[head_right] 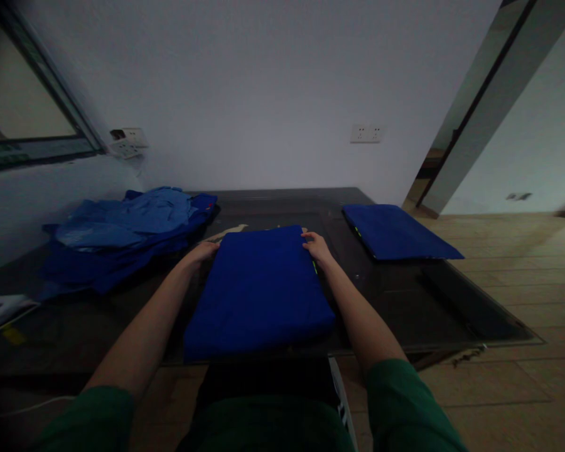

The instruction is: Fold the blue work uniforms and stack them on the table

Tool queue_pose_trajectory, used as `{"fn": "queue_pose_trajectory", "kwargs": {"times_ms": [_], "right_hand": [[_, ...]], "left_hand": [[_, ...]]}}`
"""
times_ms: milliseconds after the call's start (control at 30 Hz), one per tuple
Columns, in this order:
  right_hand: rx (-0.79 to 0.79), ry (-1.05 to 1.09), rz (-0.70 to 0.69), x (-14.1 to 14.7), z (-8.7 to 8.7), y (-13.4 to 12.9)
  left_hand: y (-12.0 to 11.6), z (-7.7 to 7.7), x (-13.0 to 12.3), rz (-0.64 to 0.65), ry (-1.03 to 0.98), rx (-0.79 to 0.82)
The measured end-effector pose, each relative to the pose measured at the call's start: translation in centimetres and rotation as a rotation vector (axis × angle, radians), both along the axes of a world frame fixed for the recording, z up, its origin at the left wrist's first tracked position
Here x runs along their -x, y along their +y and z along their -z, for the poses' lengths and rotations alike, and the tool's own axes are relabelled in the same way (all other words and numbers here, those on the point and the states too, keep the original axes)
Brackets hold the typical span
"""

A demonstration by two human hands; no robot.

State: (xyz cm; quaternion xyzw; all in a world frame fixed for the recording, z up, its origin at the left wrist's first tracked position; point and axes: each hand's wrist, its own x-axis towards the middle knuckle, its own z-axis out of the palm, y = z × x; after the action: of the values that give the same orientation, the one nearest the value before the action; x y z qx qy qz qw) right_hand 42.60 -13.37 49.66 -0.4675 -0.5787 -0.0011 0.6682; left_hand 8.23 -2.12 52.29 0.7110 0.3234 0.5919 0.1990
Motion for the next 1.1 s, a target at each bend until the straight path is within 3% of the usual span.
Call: {"fn": "queue_pose_trajectory", "kwargs": {"times_ms": [400, 833, 933, 1100], "right_hand": [[-0.083, -0.136, 0.142, -1.3, -0.6, 0.4], [-0.028, -0.193, 0.303, -1.1, 0.0, 0.8], [-0.009, -0.182, 0.309, -1.1, -0.1, 0.8], [0.012, -0.111, 0.305, -1.4, -1.7, 1.2]], "left_hand": [[-0.2, 0.1, -0.1, -0.015, -0.138, -0.007], [1.8, 0.4, -0.5, -0.114, -0.096, -0.033], [2.1, -0.2, -0.9, -0.094, -0.108, -0.039], [2.6, -2.8, -1.9, -0.052, -0.073, 0.028]]}}
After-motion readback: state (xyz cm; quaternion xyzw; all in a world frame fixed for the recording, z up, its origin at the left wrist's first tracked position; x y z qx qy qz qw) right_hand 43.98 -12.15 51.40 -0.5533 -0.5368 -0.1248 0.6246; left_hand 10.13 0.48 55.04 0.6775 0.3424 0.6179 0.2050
